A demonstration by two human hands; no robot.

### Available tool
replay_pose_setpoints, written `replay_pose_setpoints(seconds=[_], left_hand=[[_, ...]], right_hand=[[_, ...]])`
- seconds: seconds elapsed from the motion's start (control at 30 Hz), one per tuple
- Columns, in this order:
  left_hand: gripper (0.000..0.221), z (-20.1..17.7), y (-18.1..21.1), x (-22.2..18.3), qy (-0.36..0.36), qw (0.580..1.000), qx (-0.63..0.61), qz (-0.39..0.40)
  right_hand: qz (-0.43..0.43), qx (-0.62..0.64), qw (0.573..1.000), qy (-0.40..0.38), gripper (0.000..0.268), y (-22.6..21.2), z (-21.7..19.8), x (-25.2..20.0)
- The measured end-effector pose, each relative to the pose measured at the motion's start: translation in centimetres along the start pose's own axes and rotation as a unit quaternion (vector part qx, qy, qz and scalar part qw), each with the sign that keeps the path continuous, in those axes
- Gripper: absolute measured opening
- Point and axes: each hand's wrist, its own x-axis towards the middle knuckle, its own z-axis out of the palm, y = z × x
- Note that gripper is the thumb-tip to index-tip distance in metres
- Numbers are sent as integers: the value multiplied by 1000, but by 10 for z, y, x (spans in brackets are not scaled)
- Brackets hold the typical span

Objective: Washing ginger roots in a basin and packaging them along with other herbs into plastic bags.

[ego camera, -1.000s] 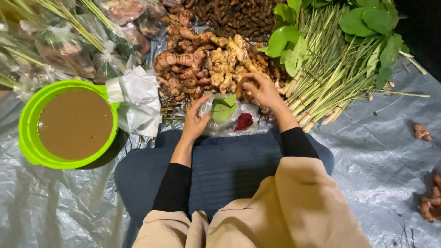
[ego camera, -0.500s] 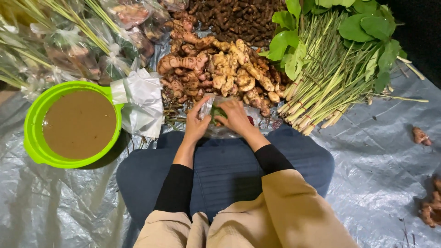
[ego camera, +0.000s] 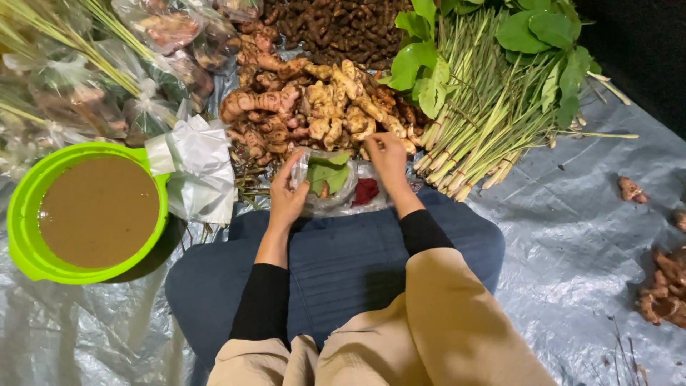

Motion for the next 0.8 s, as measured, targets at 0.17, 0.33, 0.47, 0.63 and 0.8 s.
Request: replay_pose_setpoints(seconds=[0.17, 0.33, 0.47, 0.63, 0.8], left_hand=[[63, 0, 1, 1, 1, 1000, -11, -10], [64, -1, -3, 0, 1, 1000, -6, -13], [65, 1, -1, 3, 3, 1000, -5, -1], [65, 0, 0, 4, -3, 1000, -10, 2], [66, 1, -4, 3, 4, 1000, 0, 6]], right_hand=[[75, -162, 983, 44, 9, 85, -38, 32], [20, -403, 914, -43, 14, 149, -49, 52], [46, -425, 884, -192, 25, 140, -57, 68], [66, -430, 863, -255, 39, 162, -48, 70], [-10, -445, 858, -256, 36, 145, -59, 66]])
